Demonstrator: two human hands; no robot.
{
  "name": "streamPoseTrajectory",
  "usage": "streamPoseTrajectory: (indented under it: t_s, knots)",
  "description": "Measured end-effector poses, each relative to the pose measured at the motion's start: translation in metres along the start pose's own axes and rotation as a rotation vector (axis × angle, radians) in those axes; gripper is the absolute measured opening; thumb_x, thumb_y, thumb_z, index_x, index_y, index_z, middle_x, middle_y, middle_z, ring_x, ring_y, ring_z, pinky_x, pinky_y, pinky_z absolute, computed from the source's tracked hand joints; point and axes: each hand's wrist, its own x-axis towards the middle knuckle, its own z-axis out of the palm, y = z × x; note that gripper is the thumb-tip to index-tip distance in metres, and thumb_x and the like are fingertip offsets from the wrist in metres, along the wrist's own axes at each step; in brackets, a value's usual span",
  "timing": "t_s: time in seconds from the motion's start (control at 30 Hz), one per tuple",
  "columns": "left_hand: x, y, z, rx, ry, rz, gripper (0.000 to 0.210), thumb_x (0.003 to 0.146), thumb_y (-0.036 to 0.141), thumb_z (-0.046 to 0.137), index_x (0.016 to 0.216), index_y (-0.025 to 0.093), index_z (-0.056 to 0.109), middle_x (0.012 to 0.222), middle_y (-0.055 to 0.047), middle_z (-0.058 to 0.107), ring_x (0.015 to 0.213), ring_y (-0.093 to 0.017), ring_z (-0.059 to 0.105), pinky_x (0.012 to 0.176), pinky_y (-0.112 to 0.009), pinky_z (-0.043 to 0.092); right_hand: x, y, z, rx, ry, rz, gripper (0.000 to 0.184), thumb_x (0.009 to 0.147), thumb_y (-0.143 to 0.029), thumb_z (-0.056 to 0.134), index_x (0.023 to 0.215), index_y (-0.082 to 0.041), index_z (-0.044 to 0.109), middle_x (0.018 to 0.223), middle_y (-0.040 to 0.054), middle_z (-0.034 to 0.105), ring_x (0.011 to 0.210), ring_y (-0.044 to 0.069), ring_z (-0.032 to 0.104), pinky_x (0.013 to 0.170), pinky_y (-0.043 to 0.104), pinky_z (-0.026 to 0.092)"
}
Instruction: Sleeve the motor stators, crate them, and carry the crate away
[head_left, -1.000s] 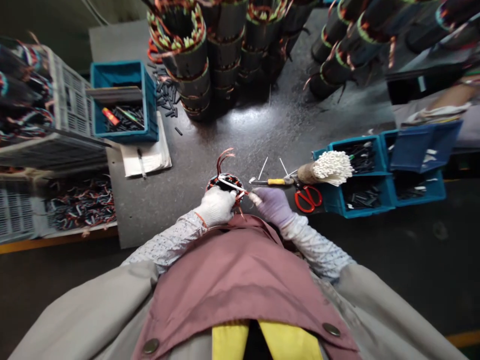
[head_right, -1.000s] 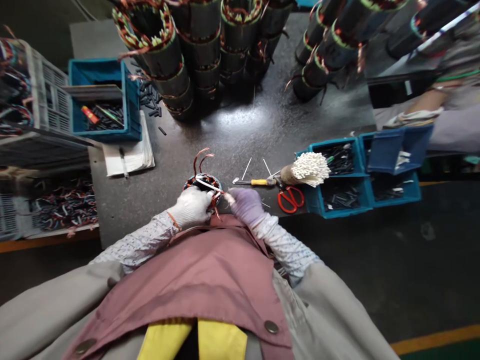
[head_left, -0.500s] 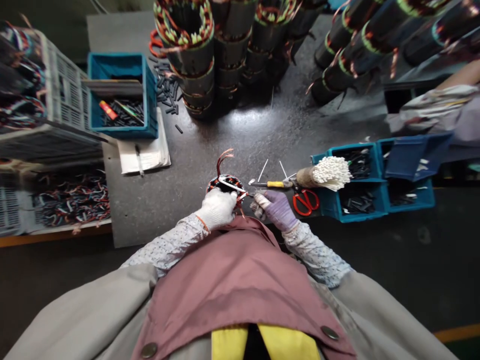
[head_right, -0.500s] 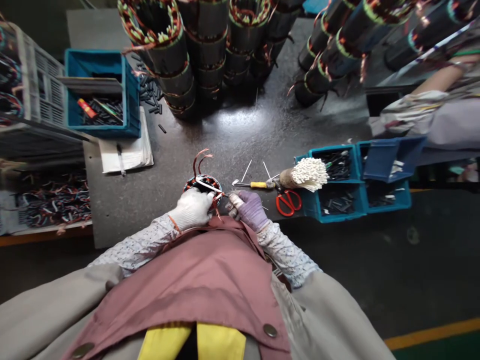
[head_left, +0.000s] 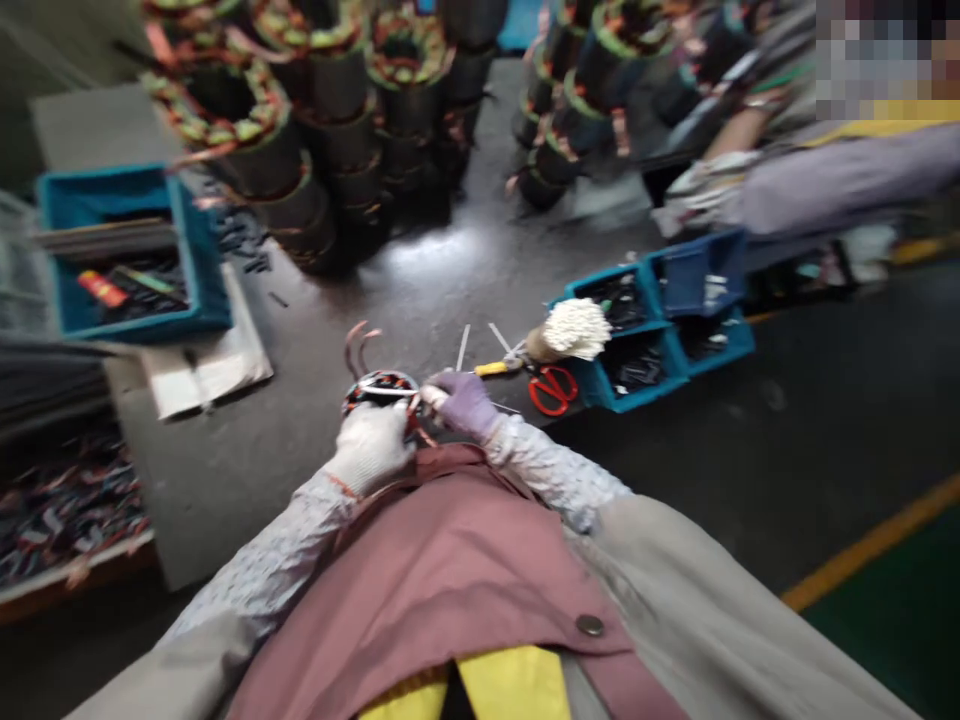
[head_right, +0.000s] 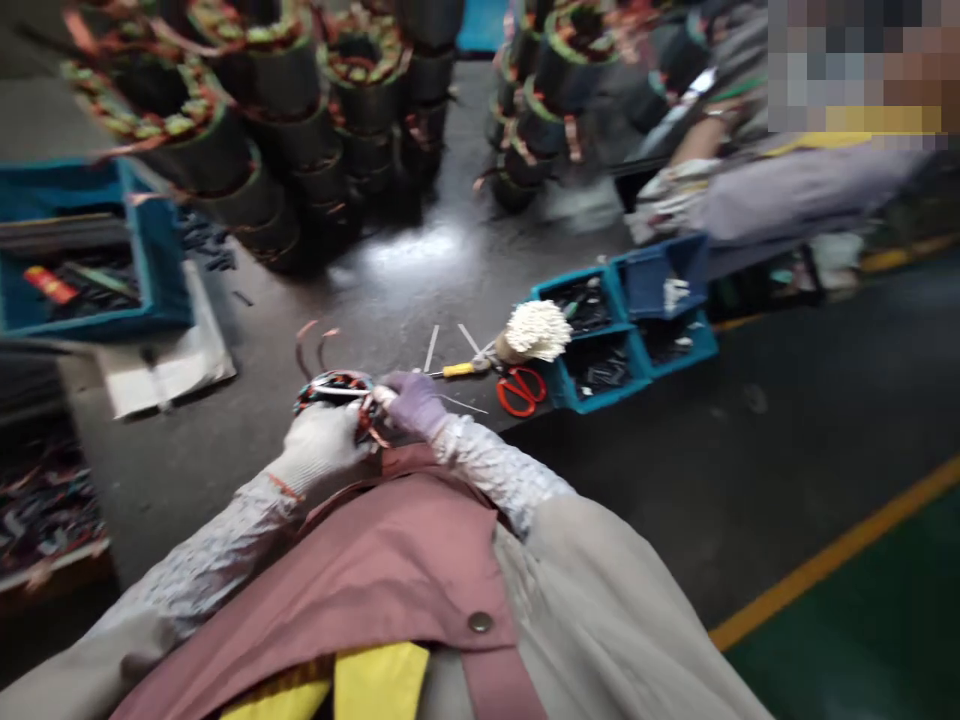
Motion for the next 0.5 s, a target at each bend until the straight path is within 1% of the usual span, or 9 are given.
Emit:
streamPoseTrajectory:
  t_s: [0.07, 0.1, 0.17, 0.2, 0.27, 0.33, 0.37, 0.43, 0.5]
  knots:
    - [0.001, 0.001, -0.001, 0.058, 0.061, -0.006, 0.041, 0.084, 0.041, 0.052, 0.116, 0.020, 0.066, 0.105, -0.014, 0.071, 0.097, -0.034, 0.065, 0.081, -0.041, 0.051, -0.002, 0.003, -0.010, -0.024, 0.004, -0.043, 0.015, 0.085, -0.025, 0.059, 0.073, -0.023, 0.067, 0.069, -0.0022, 0.068, 0.071, 0.017, 0.064, 0.072, 0.029, 0.053]
    - [0.001, 0.001, -0.001, 0.082, 0.092, -0.007, 0.042, 0.084, 0.043, 0.051, 0.115, 0.020, 0.067, 0.106, -0.014, 0.071, 0.098, -0.033, 0.066, 0.082, -0.040, 0.051, -0.007, 0.010, -0.020, -0.031, 0.038, -0.064, 0.012, 0.085, -0.026, 0.059, 0.078, -0.025, 0.070, 0.077, -0.0023, 0.071, 0.077, 0.018, 0.066, 0.076, 0.030, 0.054]
    - [0.001, 0.002, -0.002, 0.112, 0.111, -0.022, 0.043, 0.085, 0.044, 0.048, 0.115, 0.019, 0.067, 0.106, -0.015, 0.071, 0.098, -0.033, 0.066, 0.082, -0.039, 0.051, -0.026, 0.037, -0.052, -0.068, 0.193, -0.063, 0.015, 0.085, -0.028, 0.060, 0.093, -0.028, 0.073, 0.095, -0.0020, 0.075, 0.089, 0.019, 0.069, 0.085, 0.032, 0.055]
    - [0.001, 0.003, -0.003, 0.124, 0.103, -0.034, 0.043, 0.086, 0.044, 0.047, 0.114, 0.019, 0.068, 0.106, -0.015, 0.071, 0.097, -0.032, 0.066, 0.082, -0.039, 0.051, -0.039, 0.056, -0.074, -0.096, 0.301, -0.041, 0.020, 0.085, -0.027, 0.060, 0.100, -0.028, 0.074, 0.103, -0.0004, 0.075, 0.095, 0.020, 0.069, 0.090, 0.033, 0.054]
    - [-0.001, 0.005, -0.006, 0.152, 0.078, -0.056, 0.043, 0.086, 0.043, 0.045, 0.112, 0.019, 0.069, 0.104, -0.015, 0.072, 0.096, -0.033, 0.067, 0.081, -0.040, 0.052, -0.064, 0.102, -0.128, -0.168, 0.497, 0.088, 0.025, 0.084, -0.023, 0.058, 0.102, -0.022, 0.075, 0.106, 0.0052, 0.075, 0.098, 0.023, 0.070, 0.095, 0.036, 0.053]
    - [-0.003, 0.007, -0.008, 0.174, 0.071, -0.054, 0.043, 0.085, 0.042, 0.045, 0.111, 0.019, 0.069, 0.104, -0.016, 0.072, 0.098, -0.035, 0.067, 0.083, -0.041, 0.052, -0.079, 0.148, -0.184, -0.226, 0.618, 0.215, 0.029, 0.084, -0.018, 0.053, 0.104, -0.015, 0.074, 0.109, 0.0128, 0.073, 0.104, 0.028, 0.067, 0.101, 0.044, 0.049]
    - [-0.003, 0.007, -0.009, 0.177, 0.075, -0.047, 0.043, 0.086, 0.042, 0.044, 0.112, 0.020, 0.069, 0.105, -0.015, 0.072, 0.100, -0.035, 0.067, 0.084, -0.042, 0.052, -0.081, 0.168, -0.208, -0.307, 0.657, 0.301, 0.028, 0.084, -0.017, 0.054, 0.103, -0.015, 0.074, 0.111, 0.0132, 0.072, 0.106, 0.028, 0.066, 0.102, 0.044, 0.047]
    - [-0.002, 0.006, -0.009, 0.175, 0.075, -0.049, 0.042, 0.085, 0.041, 0.045, 0.112, 0.021, 0.069, 0.108, -0.015, 0.072, 0.104, -0.035, 0.066, 0.087, -0.043, 0.052, -0.075, 0.197, -0.242, -0.436, 0.630, 0.371, 0.025, 0.083, -0.015, 0.057, 0.101, -0.016, 0.075, 0.115, 0.0133, 0.071, 0.109, 0.027, 0.065, 0.102, 0.041, 0.047]
    - [-0.001, 0.003, -0.009, 0.163, 0.048, -0.065, 0.041, 0.083, 0.041, 0.047, 0.109, 0.021, 0.071, 0.112, -0.014, 0.072, 0.106, -0.035, 0.066, 0.088, -0.043, 0.052, -0.060, 0.211, -0.256, -0.495, 0.556, 0.341, 0.019, 0.081, -0.015, 0.063, 0.095, -0.017, 0.075, 0.112, 0.0122, 0.071, 0.105, 0.025, 0.065, 0.095, 0.035, 0.048]
